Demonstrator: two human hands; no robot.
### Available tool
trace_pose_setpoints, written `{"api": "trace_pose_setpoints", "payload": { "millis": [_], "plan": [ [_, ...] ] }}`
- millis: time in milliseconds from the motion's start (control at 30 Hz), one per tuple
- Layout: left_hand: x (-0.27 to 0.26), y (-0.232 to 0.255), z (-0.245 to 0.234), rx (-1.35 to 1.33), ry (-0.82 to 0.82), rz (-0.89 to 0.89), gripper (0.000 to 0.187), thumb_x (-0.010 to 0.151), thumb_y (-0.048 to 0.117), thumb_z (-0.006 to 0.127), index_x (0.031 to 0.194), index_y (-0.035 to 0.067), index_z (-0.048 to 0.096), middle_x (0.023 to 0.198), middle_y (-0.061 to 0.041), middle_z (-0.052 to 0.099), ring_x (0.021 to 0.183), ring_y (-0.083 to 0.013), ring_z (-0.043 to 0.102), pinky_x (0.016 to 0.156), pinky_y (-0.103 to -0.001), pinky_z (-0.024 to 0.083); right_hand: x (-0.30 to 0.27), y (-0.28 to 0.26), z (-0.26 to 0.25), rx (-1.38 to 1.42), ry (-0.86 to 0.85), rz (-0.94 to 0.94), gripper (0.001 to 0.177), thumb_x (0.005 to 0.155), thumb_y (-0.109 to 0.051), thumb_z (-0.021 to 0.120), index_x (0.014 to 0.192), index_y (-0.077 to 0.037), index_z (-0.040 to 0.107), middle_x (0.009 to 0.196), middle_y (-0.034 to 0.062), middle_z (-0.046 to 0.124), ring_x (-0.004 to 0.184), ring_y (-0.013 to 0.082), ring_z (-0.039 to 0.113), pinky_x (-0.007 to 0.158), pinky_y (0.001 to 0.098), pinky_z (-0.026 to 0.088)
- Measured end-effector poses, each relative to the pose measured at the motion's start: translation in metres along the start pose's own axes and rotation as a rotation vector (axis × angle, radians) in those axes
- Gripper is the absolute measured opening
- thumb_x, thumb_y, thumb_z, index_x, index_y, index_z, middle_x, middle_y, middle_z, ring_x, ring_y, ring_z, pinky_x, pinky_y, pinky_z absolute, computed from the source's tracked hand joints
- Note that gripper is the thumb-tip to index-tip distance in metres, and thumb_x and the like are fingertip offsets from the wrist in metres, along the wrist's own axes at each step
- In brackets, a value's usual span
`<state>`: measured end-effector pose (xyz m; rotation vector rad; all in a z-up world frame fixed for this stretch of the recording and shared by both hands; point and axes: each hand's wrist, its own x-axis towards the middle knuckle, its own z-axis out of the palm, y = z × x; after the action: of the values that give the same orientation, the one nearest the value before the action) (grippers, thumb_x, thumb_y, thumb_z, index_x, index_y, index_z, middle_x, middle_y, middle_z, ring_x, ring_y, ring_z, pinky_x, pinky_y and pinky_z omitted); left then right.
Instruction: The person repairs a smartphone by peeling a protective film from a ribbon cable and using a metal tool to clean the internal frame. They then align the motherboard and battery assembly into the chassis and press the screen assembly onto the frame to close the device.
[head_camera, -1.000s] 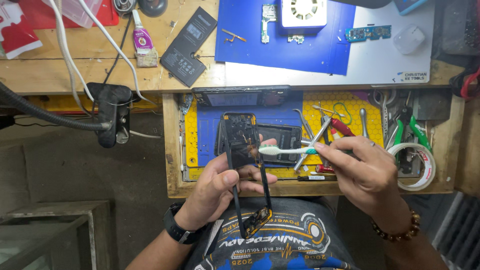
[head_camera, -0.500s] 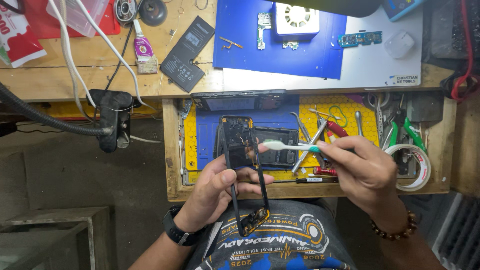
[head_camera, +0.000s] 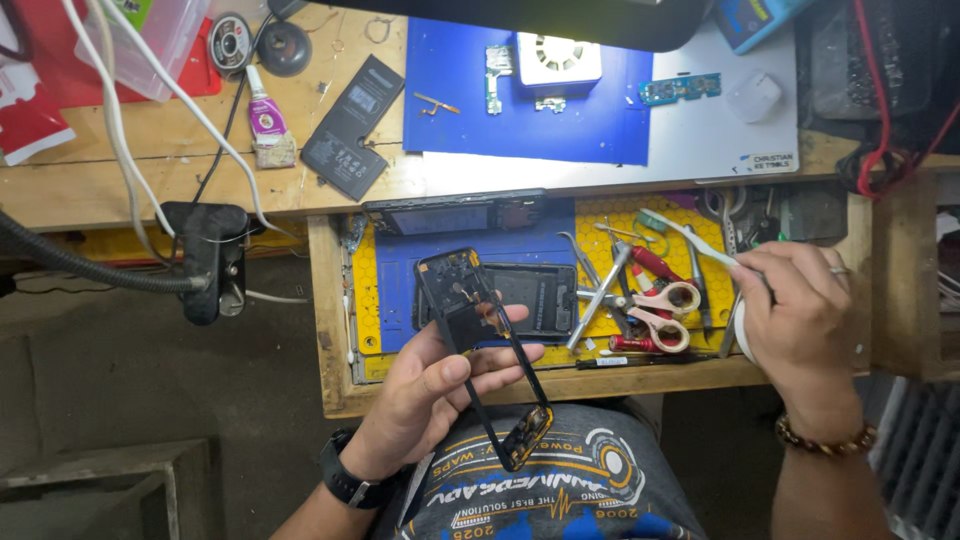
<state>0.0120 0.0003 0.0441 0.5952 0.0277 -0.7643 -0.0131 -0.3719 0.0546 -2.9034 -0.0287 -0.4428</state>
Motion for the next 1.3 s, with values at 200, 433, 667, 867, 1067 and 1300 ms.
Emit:
{"api": "trace_pose_setpoints", "payload": {
  "millis": [200, 433, 667, 867, 1067, 1300],
  "plan": [
    [0.000, -0.010, 0.003, 0.000, 0.008, -0.013, 0.078, 0.093, 0.033, 0.074, 0.148, -0.008, 0.037, 0.147, -0.026, 0.051, 0.139, -0.0446, 0.053, 0.116, -0.050, 0.046, 0.010, -0.047, -0.008, 0.172, 0.069, 0.058, 0.008, 0.096, -0.006, 0.076, 0.104, -0.003, 0.077, 0.109, 0.0112, 0.072, 0.097, 0.0265, 0.070, 0.087, 0.0363, 0.056],
    [0.003, -0.011, 0.000, -0.010, -0.035, -0.083, 0.078, 0.093, 0.039, 0.072, 0.147, -0.008, 0.039, 0.140, -0.026, 0.054, 0.132, -0.0443, 0.058, 0.109, -0.053, 0.050, 0.024, -0.101, 0.008, 0.761, -0.182, 0.116, 0.017, 0.089, -0.006, 0.075, 0.105, 0.000, 0.075, 0.100, 0.0101, 0.078, 0.086, 0.0143, 0.076, 0.073, 0.0258, 0.060],
    [0.007, -0.004, -0.007, 0.031, -0.063, -0.154, 0.083, 0.094, 0.045, 0.068, 0.148, -0.011, 0.039, 0.139, -0.029, 0.058, 0.128, -0.0392, 0.061, 0.101, -0.044, 0.054, 0.038, -0.115, 0.036, 1.355, -0.341, 0.443, 0.036, 0.100, -0.012, 0.062, 0.132, 0.002, 0.062, 0.117, 0.0106, 0.075, 0.102, 0.0138, 0.074, 0.088, 0.0269, 0.060],
    [0.013, 0.001, -0.016, 0.107, -0.075, -0.193, 0.079, 0.098, 0.048, 0.059, 0.146, -0.013, 0.042, 0.137, -0.030, 0.060, 0.120, -0.0359, 0.066, 0.092, -0.038, 0.057, 0.046, -0.115, 0.045, 1.316, -0.383, 0.459, 0.035, 0.099, -0.015, 0.064, 0.130, 0.001, 0.066, 0.112, 0.0085, 0.077, 0.094, 0.0099, 0.071, 0.078, 0.0238, 0.058],
    [0.014, 0.012, -0.024, 0.147, -0.027, -0.221, 0.078, 0.097, 0.050, 0.056, 0.142, -0.013, 0.043, 0.131, -0.032, 0.063, 0.112, -0.0343, 0.070, 0.084, -0.034, 0.059, 0.044, -0.118, 0.044, 1.260, -0.374, 0.441, 0.026, 0.096, -0.010, 0.070, 0.119, 0.000, 0.075, 0.096, 0.0037, 0.076, 0.081, 0.0053, 0.065, 0.071, 0.0202, 0.054],
    [0.020, 0.030, -0.037, 0.305, 0.025, -0.261, 0.082, 0.095, 0.052, 0.057, 0.144, -0.012, 0.045, 0.123, -0.029, 0.066, 0.106, -0.0317, 0.074, 0.080, -0.033, 0.060, 0.040, -0.115, 0.046, 1.381, -0.385, 0.315, 0.019, 0.097, -0.002, 0.069, 0.113, 0.005, 0.074, 0.100, 0.0055, 0.073, 0.086, 0.0071, 0.068, 0.076, 0.0214, 0.056]
  ]
}}
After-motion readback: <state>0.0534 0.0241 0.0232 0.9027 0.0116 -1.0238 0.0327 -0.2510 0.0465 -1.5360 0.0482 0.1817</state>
